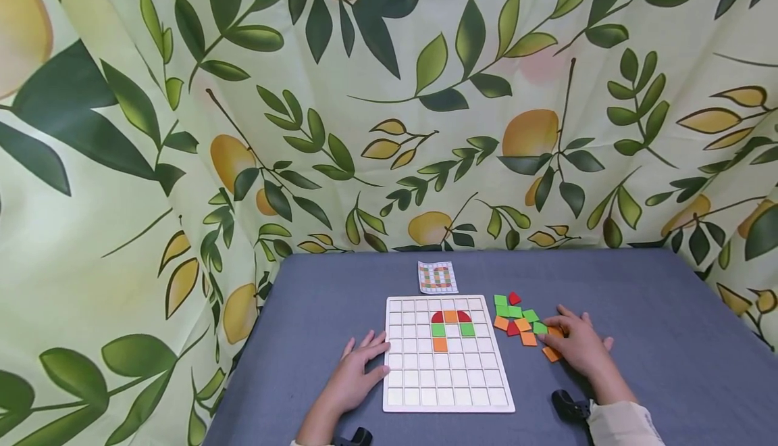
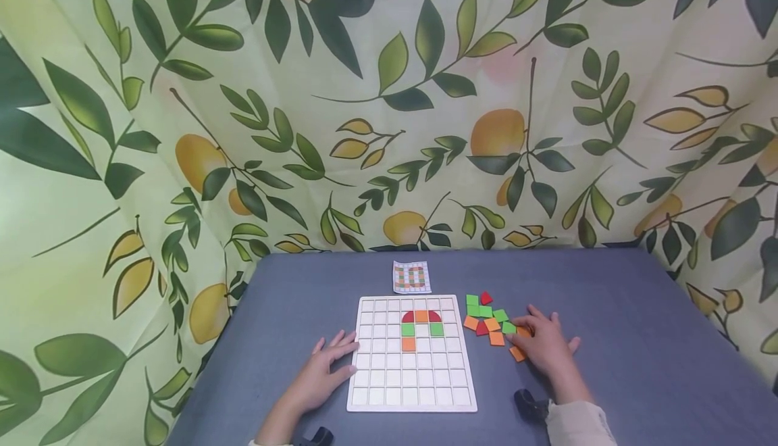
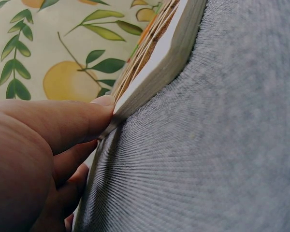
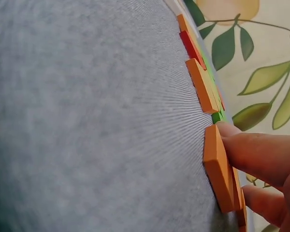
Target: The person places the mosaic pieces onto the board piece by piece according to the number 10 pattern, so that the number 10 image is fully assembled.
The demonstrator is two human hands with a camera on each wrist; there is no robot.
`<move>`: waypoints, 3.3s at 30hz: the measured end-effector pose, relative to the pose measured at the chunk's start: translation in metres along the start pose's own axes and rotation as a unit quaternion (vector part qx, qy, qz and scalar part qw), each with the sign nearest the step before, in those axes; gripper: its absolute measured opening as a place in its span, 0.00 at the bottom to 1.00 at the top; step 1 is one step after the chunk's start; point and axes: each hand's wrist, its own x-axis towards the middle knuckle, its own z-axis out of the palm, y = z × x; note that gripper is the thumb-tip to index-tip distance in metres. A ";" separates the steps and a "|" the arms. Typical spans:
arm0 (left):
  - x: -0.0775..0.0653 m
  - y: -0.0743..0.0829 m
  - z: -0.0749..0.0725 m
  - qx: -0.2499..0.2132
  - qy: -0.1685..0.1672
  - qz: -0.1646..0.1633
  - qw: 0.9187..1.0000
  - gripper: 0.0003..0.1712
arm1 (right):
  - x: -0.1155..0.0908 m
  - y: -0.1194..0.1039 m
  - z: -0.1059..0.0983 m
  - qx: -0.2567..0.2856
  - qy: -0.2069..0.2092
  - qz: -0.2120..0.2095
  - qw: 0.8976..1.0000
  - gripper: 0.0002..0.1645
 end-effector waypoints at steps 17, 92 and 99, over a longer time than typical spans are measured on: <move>-0.001 0.001 0.000 -0.002 0.010 0.016 1.000 0.25 | -0.003 -0.014 0.002 -0.068 -0.002 -0.003 0.998 0.27; -0.003 0.007 0.004 0.025 0.028 0.030 0.999 0.22 | -0.047 -0.127 0.111 -0.106 0.052 -0.238 0.964 0.10; -0.002 0.006 0.004 0.022 0.027 0.026 0.999 0.22 | -0.047 -0.129 0.111 -0.101 0.052 -0.224 0.968 0.09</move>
